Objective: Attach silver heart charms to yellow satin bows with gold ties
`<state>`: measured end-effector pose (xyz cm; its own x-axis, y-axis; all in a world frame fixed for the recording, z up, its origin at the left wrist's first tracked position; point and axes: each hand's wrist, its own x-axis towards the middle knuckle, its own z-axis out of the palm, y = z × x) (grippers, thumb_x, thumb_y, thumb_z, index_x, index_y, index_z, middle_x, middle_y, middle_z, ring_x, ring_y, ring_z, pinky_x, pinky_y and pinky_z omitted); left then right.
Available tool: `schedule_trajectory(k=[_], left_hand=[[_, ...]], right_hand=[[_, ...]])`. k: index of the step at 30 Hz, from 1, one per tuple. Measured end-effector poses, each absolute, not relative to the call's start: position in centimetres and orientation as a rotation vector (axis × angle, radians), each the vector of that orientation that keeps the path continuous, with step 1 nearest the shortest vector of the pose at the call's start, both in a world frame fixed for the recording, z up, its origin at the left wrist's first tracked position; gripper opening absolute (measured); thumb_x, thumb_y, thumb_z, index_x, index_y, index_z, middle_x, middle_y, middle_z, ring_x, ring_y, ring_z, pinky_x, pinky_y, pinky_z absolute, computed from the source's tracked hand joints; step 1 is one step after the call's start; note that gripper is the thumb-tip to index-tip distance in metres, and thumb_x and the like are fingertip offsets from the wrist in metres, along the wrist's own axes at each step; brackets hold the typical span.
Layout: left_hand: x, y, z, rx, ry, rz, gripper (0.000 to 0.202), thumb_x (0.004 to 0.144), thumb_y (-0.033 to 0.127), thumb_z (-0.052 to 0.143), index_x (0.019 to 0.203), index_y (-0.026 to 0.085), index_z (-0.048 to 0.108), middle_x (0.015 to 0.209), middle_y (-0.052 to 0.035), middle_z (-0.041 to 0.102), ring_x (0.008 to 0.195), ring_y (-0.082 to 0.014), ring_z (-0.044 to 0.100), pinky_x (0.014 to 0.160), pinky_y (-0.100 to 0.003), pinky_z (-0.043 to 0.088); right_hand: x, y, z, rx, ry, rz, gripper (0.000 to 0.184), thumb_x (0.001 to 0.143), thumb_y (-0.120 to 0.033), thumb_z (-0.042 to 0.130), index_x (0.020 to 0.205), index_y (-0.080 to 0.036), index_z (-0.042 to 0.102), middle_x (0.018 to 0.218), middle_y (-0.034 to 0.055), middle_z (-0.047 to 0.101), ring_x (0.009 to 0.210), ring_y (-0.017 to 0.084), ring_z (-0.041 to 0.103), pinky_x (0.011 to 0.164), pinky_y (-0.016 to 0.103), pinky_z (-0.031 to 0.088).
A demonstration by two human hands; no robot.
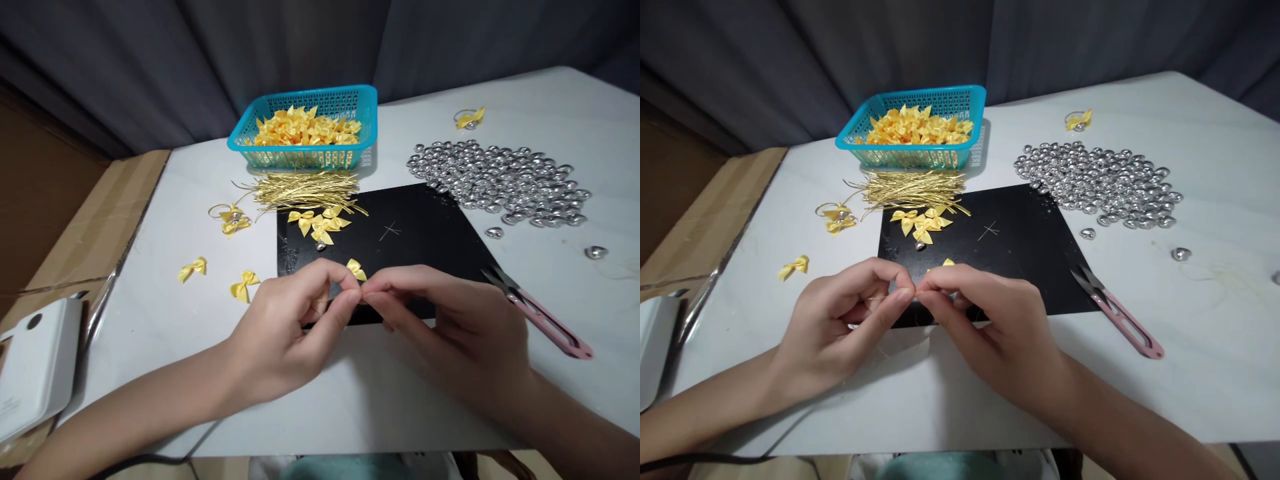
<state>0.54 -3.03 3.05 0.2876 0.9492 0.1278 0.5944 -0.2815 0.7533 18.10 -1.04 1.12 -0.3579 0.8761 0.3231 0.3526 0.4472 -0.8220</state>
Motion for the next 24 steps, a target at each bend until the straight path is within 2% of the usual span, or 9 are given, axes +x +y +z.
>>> schedule_trajectory(k=[8, 17, 21, 24], left_hand=[[0.52, -3.23, 2.66, 2.243, 1.432, 0.846, 0.008, 0.089, 0.017, 0.052, 0.094, 0.019, 0.059, 0.045, 0.0126, 0.024, 0.035, -0.0047, 0.022, 0.036, -0.018, 0.019], [0.39, -3.24, 2.52, 2.408, 1.485, 0.847, 0.011, 0.086, 0.016, 0.057, 0.091, 0.021, 0.066, 0.043, 0.0114, 0.027, 0.034, -0.0054, 0.026, 0.037, -0.018, 0.022], [0.44, -3.39, 2.35, 2.313, 1.494, 0.805, 0.01, 0.087, 0.016, 0.054, 0.092, 0.021, 0.062, 0.045, 0.0114, 0.033, 0.034, -0.0047, 0.028, 0.037, -0.017, 0.023], [0.45, -3.46, 2.41, 2.262, 1.466, 0.766, 0.007, 0.089, 0.016, 0.052, 0.092, 0.021, 0.056, 0.046, 0.0124, 0.031, 0.034, -0.0041, 0.025, 0.037, -0.016, 0.02]], right_hand=[[18.02, -0.94, 1.01, -1.061, -1.921, 0.847, 0.012, 0.089, -0.02, 0.054, 0.079, -0.021, 0.061, 0.065, -0.0036, 0.062, 0.047, 0.006, 0.05, 0.044, 0.019, 0.038], [18.14, -0.9, 1.06, -1.096, -1.917, 0.895, 0.011, 0.088, -0.022, 0.055, 0.08, -0.02, 0.062, 0.063, -0.0031, 0.06, 0.047, 0.007, 0.05, 0.042, 0.018, 0.038], [18.13, -0.83, 1.08, -1.084, -1.927, 0.922, 0.012, 0.089, -0.023, 0.054, 0.08, -0.02, 0.061, 0.064, -0.0029, 0.06, 0.047, 0.007, 0.05, 0.04, 0.018, 0.036], [18.21, -0.7, 1.03, -1.104, -1.915, 0.936, 0.011, 0.089, -0.022, 0.054, 0.08, -0.02, 0.061, 0.065, -0.0028, 0.061, 0.049, 0.007, 0.051, 0.042, 0.018, 0.038]])
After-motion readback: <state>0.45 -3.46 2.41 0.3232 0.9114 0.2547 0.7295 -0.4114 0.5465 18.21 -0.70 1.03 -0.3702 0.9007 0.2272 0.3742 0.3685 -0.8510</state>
